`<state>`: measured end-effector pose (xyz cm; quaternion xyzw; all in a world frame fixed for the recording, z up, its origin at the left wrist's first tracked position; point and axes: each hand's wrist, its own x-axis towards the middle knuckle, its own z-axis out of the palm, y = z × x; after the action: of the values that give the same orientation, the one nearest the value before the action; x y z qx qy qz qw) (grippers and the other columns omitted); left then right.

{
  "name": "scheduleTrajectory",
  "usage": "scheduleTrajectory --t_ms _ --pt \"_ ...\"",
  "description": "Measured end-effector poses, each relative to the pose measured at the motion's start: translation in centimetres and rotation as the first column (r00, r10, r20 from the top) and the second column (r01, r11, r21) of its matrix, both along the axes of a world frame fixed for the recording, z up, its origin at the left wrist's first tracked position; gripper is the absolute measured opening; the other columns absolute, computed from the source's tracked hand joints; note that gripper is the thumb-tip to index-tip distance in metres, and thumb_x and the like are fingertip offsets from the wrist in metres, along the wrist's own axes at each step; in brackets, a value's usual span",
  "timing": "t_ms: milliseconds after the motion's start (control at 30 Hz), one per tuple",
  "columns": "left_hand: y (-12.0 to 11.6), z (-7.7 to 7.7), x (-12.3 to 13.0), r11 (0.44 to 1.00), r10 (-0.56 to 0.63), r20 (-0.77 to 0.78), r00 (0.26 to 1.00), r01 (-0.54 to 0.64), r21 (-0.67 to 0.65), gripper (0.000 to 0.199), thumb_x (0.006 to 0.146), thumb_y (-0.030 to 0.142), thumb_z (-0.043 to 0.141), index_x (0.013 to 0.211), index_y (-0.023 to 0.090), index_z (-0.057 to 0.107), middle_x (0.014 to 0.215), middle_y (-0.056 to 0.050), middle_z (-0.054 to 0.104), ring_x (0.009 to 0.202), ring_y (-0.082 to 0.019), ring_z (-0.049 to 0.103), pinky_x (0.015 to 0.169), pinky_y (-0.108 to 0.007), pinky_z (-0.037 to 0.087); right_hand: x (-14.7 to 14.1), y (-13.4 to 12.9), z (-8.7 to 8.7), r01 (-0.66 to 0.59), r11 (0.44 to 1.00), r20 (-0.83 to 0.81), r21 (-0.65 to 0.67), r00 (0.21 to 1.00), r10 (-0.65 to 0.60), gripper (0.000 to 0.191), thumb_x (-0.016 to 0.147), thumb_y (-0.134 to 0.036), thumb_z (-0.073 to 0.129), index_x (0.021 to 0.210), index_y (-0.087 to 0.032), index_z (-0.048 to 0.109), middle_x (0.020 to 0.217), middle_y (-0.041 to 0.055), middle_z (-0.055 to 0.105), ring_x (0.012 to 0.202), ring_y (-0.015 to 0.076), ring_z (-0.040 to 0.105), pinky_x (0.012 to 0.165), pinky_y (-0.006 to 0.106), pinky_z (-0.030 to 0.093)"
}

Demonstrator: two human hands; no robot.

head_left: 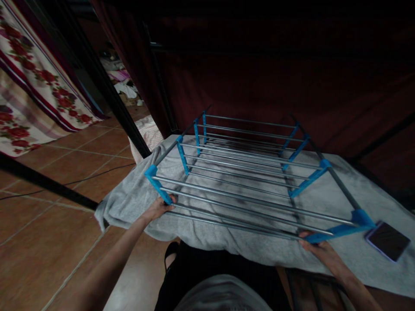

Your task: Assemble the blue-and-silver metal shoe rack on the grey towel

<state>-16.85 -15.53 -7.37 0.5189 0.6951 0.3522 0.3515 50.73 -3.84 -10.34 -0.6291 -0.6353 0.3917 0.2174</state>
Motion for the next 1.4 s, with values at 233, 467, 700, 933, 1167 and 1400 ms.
scheduleTrajectory --t_ms 233,467,700,933,1167,1400 --pt "-0.1 -0.3 0.1 1.0 0.029 0.002 1.0 -0.029 0.006 0.034 0.062 0.047 0.074 0.082 0.021 0.065 0.076 -0.001 0.062 0.075 -0.02 0.06 0.077 -0.034 0.052 -0.6 -0.2 0.6 0.02 1.0 0.018 -0.001 1.0 -0.02 0.045 0.06 -0.059 0.074 0.088 -0.023 0.078 0.087 0.0058 0.078 0.089 0.0329 0.071 0.082 0.04 0.057" --pt "-0.1 -0.9 -0.1 0.998 0.054 0.009 0.998 -0.054 0.015 0.036 0.061 0.045 0.074 0.087 0.021 0.068 0.086 -0.005 0.069 0.085 -0.024 0.065 0.083 -0.037 0.054 -0.4 -0.2 0.6 0.0 1.0 0.01 -0.004 1.0 0.0 0.044 0.063 -0.058 0.073 0.088 -0.024 0.078 0.09 0.0058 0.077 0.094 0.0334 0.07 0.084 0.039 0.056" --pt "-0.1 -0.8 0.4 0.996 0.086 -0.032 0.996 -0.085 0.027 0.045 0.062 0.045 0.071 0.099 0.019 0.07 0.102 -0.008 0.074 0.101 -0.03 0.065 0.093 -0.044 0.053 -1.4 -0.4 1.6 0.024 1.0 -0.004 -0.02 1.0 -0.024 0.042 0.059 -0.058 0.074 0.083 -0.024 0.078 0.087 0.0063 0.077 0.09 0.033 0.07 0.082 0.039 0.057" --pt "-0.4 -0.7 0.7 0.994 0.106 -0.159 0.982 -0.105 0.02 0.046 0.063 0.052 0.07 0.093 0.017 0.072 0.088 -0.008 0.074 0.083 -0.029 0.068 0.078 -0.04 0.055 -1.5 -0.5 1.8 0.02 0.999 -0.003 0.034 1.0 -0.02 0.042 0.059 -0.06 0.074 0.081 -0.025 0.078 0.091 0.007 0.078 0.096 0.0345 0.07 0.088 0.041 0.056" --pt "-0.8 0.6 1.8 0.987 0.151 -0.226 0.962 -0.159 -0.016 0.039 0.064 0.059 0.07 0.068 0.021 0.068 0.067 -0.003 0.068 0.073 -0.026 0.065 0.065 -0.035 0.053 -2.0 -0.7 2.1 0.044 0.999 -0.031 0.001 0.999 -0.044 0.045 0.057 -0.062 0.075 0.082 -0.024 0.078 0.09 0.0081 0.078 0.096 0.0355 0.07 0.089 0.043 0.056" --pt "-0.8 0.4 2.0 0.986 0.161 -0.235 0.959 -0.166 -0.006 0.04 0.064 0.061 0.065 0.067 0.021 0.066 0.069 -0.003 0.069 0.074 -0.027 0.064 0.069 -0.036 0.052 -1.7 -0.9 0.9 0.057 0.998 -0.1 0.004 0.993 -0.057 0.048 0.063 -0.062 0.074 0.091 -0.023 0.076 0.085 0.0076 0.076 0.086 0.0315 0.07 0.079 0.04 0.057"
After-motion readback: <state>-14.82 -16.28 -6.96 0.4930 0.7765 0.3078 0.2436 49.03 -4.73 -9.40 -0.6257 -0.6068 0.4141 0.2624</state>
